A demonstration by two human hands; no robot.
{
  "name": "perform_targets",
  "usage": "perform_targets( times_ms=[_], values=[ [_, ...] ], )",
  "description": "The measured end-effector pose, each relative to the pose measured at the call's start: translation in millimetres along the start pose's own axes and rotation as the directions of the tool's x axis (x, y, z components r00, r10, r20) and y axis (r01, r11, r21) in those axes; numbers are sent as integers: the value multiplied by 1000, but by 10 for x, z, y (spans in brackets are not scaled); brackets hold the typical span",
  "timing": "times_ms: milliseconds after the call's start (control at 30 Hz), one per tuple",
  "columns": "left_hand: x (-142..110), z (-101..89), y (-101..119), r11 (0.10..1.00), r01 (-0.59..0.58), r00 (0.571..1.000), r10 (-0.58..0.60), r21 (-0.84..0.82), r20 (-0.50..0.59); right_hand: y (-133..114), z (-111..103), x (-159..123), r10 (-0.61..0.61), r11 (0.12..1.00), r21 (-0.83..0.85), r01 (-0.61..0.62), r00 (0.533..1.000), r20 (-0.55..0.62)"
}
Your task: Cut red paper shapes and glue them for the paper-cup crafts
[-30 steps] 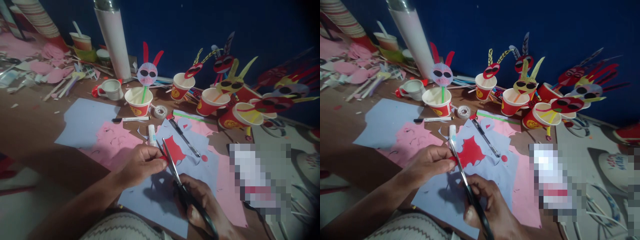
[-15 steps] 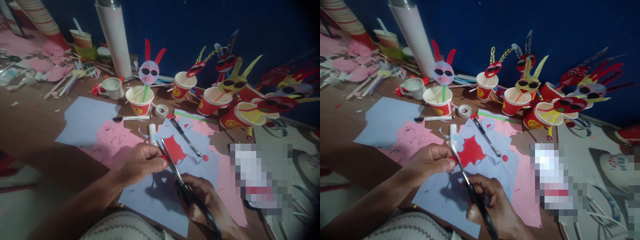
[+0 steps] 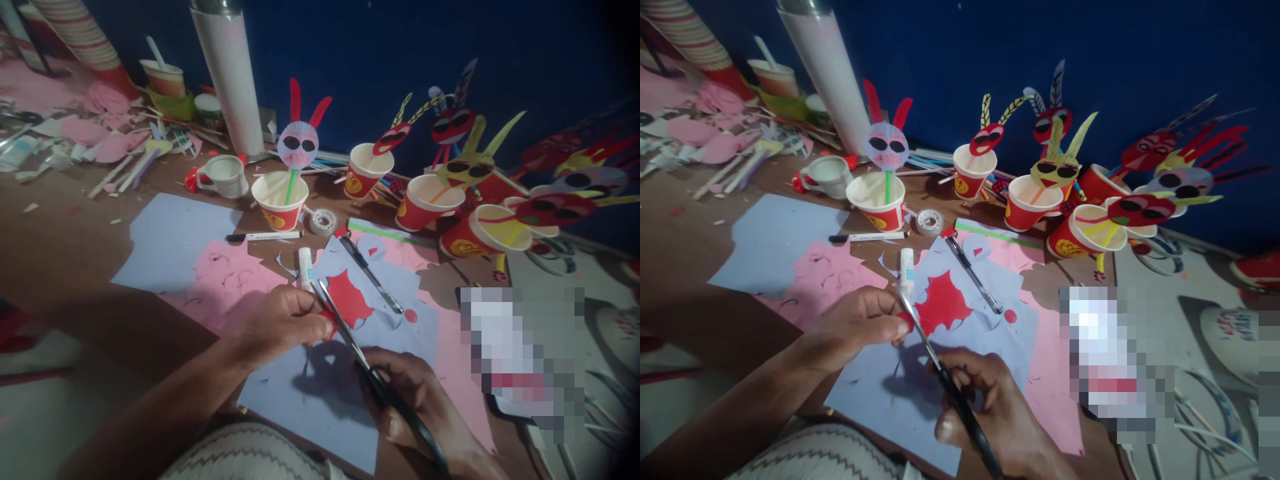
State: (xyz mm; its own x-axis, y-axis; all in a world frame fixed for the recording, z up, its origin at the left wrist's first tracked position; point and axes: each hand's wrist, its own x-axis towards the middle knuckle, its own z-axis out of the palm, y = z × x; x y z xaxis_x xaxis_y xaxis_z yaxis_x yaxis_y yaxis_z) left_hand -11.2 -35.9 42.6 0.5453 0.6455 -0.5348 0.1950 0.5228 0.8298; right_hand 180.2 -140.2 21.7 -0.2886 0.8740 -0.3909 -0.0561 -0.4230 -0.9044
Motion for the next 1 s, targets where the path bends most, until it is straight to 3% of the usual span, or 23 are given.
perform_targets(
  times_ms=[667,1000],
  values=[
    [-3,6,47,999,30,997,-28,-41,69,-19,-168,-39,-10,981,-196,19,999,46],
    [6,3,26,998,-22,991,29,-59,127,-52,-206,-23,1,967,-256,4,1000,22]
  ],
)
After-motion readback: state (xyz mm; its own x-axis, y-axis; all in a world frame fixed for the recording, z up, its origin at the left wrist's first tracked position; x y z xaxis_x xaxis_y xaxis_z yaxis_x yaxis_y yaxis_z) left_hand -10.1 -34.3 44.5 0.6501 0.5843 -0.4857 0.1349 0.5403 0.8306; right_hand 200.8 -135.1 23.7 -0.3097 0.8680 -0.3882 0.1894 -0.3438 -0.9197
